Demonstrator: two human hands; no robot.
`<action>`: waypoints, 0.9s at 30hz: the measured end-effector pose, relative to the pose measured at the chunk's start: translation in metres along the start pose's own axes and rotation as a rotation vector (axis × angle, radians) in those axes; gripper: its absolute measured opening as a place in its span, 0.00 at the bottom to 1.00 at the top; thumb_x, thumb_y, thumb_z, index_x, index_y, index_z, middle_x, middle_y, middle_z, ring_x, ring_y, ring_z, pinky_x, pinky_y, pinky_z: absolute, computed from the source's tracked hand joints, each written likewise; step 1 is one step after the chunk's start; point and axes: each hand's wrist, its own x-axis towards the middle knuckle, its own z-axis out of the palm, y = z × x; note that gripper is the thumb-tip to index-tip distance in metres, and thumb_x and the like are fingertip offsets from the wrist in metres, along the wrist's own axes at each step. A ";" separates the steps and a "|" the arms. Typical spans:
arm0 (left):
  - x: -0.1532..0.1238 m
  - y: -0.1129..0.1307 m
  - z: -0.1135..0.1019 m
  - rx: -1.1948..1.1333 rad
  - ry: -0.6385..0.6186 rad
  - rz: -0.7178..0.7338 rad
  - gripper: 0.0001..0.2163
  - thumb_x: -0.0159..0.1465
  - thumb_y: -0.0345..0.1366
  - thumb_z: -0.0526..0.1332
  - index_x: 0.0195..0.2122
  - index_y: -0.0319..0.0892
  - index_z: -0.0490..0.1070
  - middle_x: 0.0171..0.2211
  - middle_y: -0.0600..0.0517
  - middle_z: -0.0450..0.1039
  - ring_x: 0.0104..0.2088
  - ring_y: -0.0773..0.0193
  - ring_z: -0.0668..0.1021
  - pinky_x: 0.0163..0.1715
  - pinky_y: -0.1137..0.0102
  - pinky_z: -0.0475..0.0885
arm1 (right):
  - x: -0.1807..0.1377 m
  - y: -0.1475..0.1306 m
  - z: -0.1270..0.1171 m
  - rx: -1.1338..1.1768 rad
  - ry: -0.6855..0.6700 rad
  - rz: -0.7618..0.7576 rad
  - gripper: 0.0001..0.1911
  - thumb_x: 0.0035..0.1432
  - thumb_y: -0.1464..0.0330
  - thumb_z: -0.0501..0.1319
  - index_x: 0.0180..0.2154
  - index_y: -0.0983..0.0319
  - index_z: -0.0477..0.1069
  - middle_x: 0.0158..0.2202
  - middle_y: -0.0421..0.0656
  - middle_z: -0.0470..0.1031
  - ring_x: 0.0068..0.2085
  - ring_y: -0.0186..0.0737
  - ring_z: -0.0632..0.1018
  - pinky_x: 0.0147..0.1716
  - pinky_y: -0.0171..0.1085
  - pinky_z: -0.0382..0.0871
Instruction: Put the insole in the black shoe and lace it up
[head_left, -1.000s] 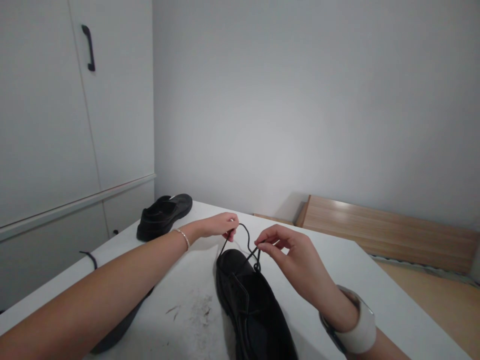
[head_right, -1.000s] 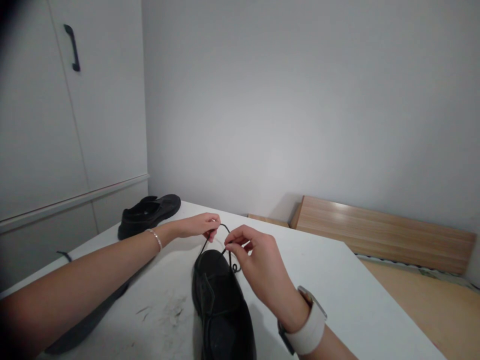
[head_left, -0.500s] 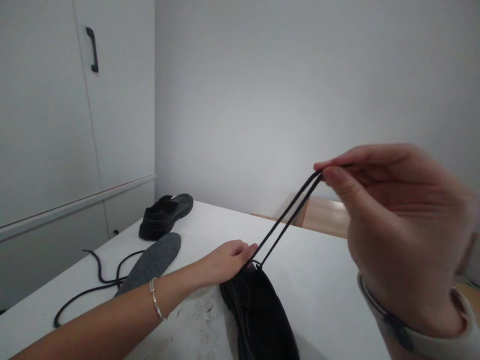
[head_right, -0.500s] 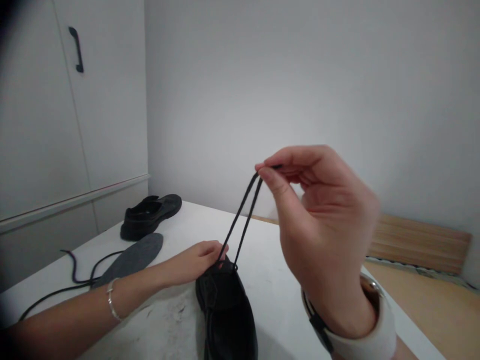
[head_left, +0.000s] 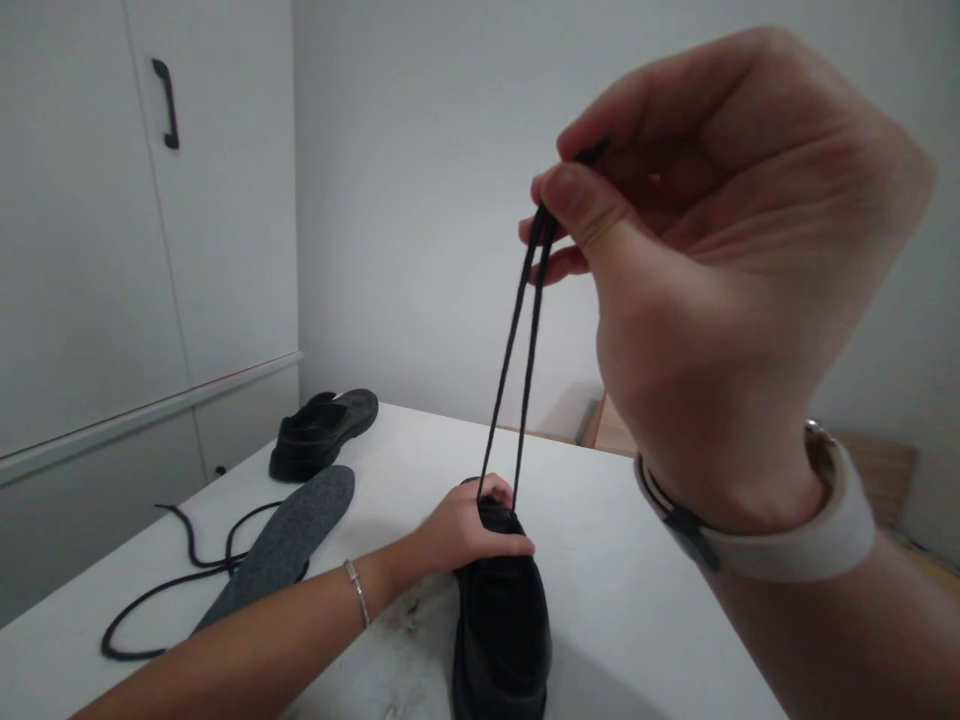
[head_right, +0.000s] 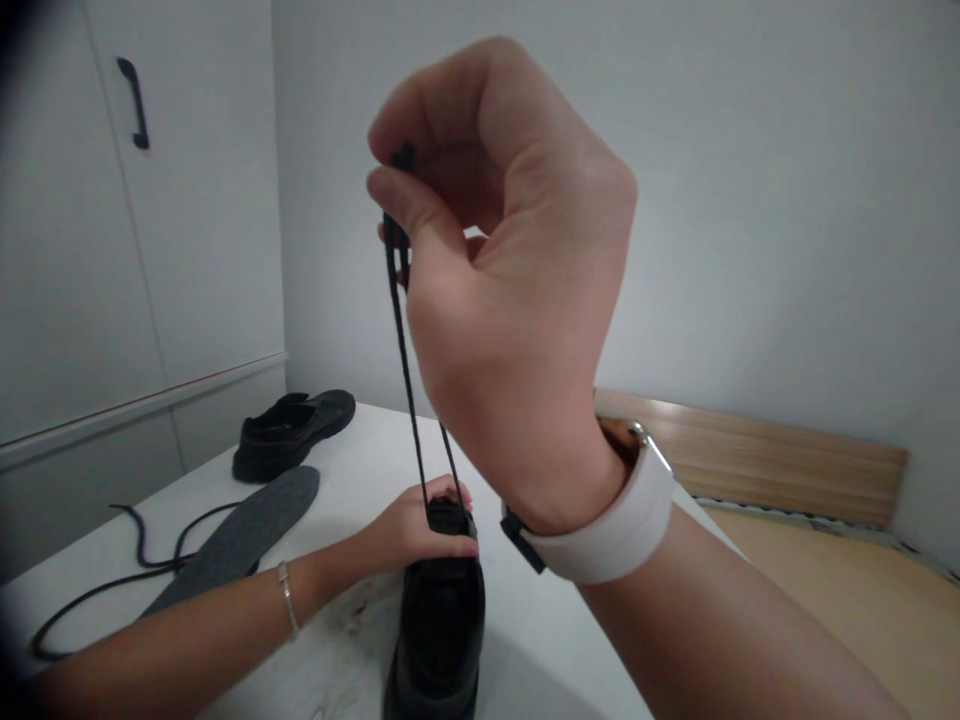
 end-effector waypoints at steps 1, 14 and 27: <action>0.003 -0.001 -0.003 0.001 -0.016 0.009 0.24 0.48 0.50 0.75 0.39 0.42 0.71 0.38 0.50 0.75 0.41 0.57 0.75 0.43 0.66 0.70 | 0.001 0.001 0.000 0.023 0.018 -0.004 0.13 0.59 0.82 0.61 0.31 0.59 0.68 0.35 0.37 0.74 0.37 0.34 0.80 0.38 0.34 0.79; 0.030 0.041 -0.029 0.009 0.186 0.178 0.30 0.54 0.47 0.73 0.52 0.43 0.61 0.50 0.44 0.69 0.50 0.55 0.73 0.53 0.61 0.66 | 0.005 0.066 -0.020 0.113 0.140 0.133 0.09 0.58 0.79 0.64 0.33 0.60 0.70 0.31 0.39 0.73 0.32 0.36 0.79 0.31 0.37 0.74; 0.058 0.202 -0.043 0.338 0.528 0.761 0.09 0.63 0.29 0.66 0.27 0.42 0.70 0.25 0.56 0.69 0.32 0.61 0.77 0.37 0.66 0.72 | -0.010 0.060 -0.036 0.202 0.081 0.298 0.10 0.56 0.81 0.62 0.31 0.61 0.71 0.30 0.35 0.72 0.32 0.31 0.77 0.32 0.32 0.71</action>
